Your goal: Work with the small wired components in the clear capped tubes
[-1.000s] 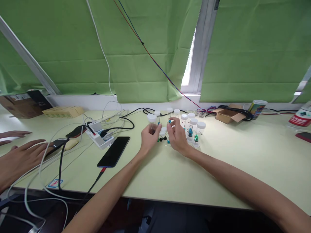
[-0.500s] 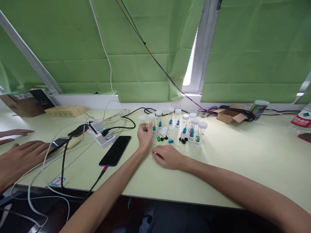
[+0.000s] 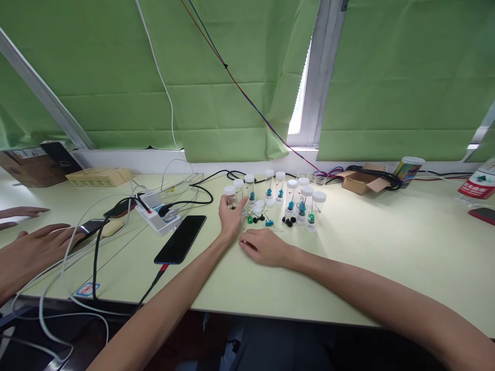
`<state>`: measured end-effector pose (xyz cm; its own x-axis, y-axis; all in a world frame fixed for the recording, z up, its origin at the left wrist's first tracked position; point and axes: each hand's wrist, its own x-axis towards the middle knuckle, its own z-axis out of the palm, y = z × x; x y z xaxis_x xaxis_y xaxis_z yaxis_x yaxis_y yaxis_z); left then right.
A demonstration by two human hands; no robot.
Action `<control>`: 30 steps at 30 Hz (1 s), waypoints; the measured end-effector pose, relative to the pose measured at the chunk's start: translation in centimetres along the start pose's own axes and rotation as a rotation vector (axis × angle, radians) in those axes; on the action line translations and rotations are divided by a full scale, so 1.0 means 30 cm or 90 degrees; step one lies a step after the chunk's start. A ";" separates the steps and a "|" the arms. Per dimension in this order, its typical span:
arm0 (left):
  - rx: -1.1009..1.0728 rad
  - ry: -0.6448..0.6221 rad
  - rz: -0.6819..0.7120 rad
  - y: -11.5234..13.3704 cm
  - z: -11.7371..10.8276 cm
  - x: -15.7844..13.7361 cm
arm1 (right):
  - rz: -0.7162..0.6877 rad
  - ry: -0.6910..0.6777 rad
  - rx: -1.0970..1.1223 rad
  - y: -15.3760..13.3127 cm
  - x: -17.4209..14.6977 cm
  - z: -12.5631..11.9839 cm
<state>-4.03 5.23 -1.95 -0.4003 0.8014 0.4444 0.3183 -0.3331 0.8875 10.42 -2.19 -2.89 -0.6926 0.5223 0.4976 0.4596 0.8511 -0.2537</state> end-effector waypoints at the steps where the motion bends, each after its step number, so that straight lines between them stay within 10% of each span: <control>1: 0.004 -0.004 -0.007 -0.001 0.000 0.000 | 0.001 -0.003 0.000 0.000 -0.001 -0.001; 30: 0.049 -0.020 0.020 0.003 -0.019 0.009 | 0.040 -0.034 -0.041 -0.016 -0.002 -0.013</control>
<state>-4.61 5.11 -1.68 -0.3628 0.8064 0.4671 0.3957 -0.3205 0.8606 10.47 -2.64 -2.48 -0.6889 0.5784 0.4369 0.5367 0.8121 -0.2289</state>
